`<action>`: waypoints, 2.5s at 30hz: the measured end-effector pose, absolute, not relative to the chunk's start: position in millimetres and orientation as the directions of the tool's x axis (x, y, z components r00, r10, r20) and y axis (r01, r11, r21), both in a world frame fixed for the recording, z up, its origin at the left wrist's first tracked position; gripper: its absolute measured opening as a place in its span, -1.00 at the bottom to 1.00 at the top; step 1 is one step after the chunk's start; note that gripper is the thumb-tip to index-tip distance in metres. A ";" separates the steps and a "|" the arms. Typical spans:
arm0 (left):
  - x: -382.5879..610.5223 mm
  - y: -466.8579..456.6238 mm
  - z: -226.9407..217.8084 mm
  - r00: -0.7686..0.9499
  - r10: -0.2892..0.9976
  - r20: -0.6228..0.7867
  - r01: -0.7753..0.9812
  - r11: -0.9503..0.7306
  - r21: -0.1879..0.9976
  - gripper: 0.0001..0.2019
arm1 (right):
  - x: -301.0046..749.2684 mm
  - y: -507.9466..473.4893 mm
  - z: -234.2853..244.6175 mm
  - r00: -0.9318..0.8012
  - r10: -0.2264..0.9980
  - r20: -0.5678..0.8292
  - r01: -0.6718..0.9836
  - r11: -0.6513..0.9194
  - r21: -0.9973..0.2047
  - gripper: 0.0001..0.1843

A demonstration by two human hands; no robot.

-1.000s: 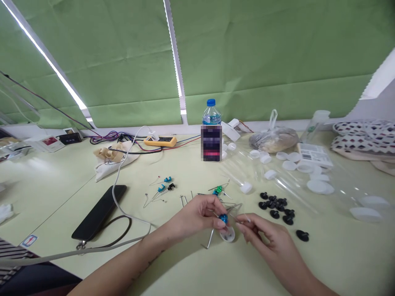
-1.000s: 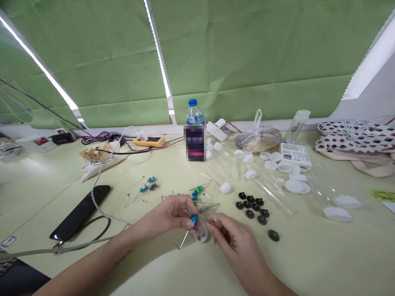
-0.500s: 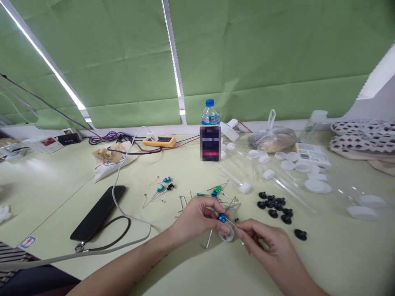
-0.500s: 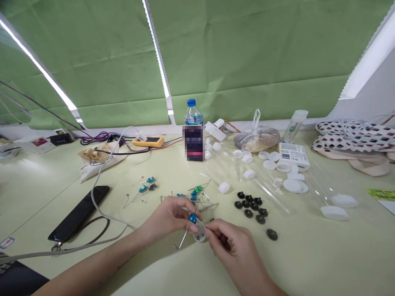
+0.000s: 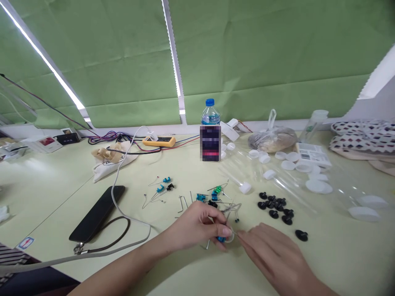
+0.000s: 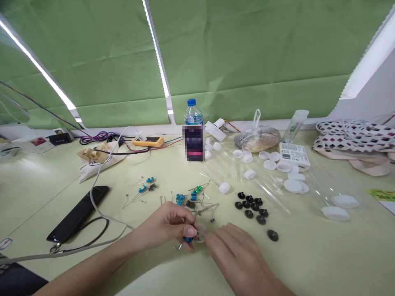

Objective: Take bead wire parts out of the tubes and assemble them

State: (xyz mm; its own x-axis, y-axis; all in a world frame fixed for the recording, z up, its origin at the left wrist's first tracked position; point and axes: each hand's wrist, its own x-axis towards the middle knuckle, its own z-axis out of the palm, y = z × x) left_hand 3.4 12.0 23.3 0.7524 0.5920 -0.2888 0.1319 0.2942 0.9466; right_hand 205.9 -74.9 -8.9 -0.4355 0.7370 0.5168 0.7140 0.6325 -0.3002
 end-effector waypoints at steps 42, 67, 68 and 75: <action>2.2 14.4 20.6 0.824 0.500 -0.267 0.203 0.179 0.963 -0.72 | 221.2 -68.0 -9.4 -0.557 0.663 0.500 0.635 0.728 -0.257 -0.56; 1.5 7.8 23.3 0.698 0.634 0.333 0.239 -0.645 0.726 -0.79 | 216.9 -59.7 0.0 -0.164 0.951 0.263 0.393 0.307 -0.867 -0.51; -0.5 7.2 24.2 0.692 0.525 0.495 0.233 -0.812 0.535 -0.81 | 213.0 -58.2 2.9 -0.151 0.988 0.037 0.231 0.072 -0.970 -0.39; -3.7 4.2 21.4 0.743 0.156 0.651 0.176 -0.984 0.035 -0.78 | 200.7 -54.8 5.9 -0.309 0.898 -0.312 -0.037 -0.340 -0.940 -0.52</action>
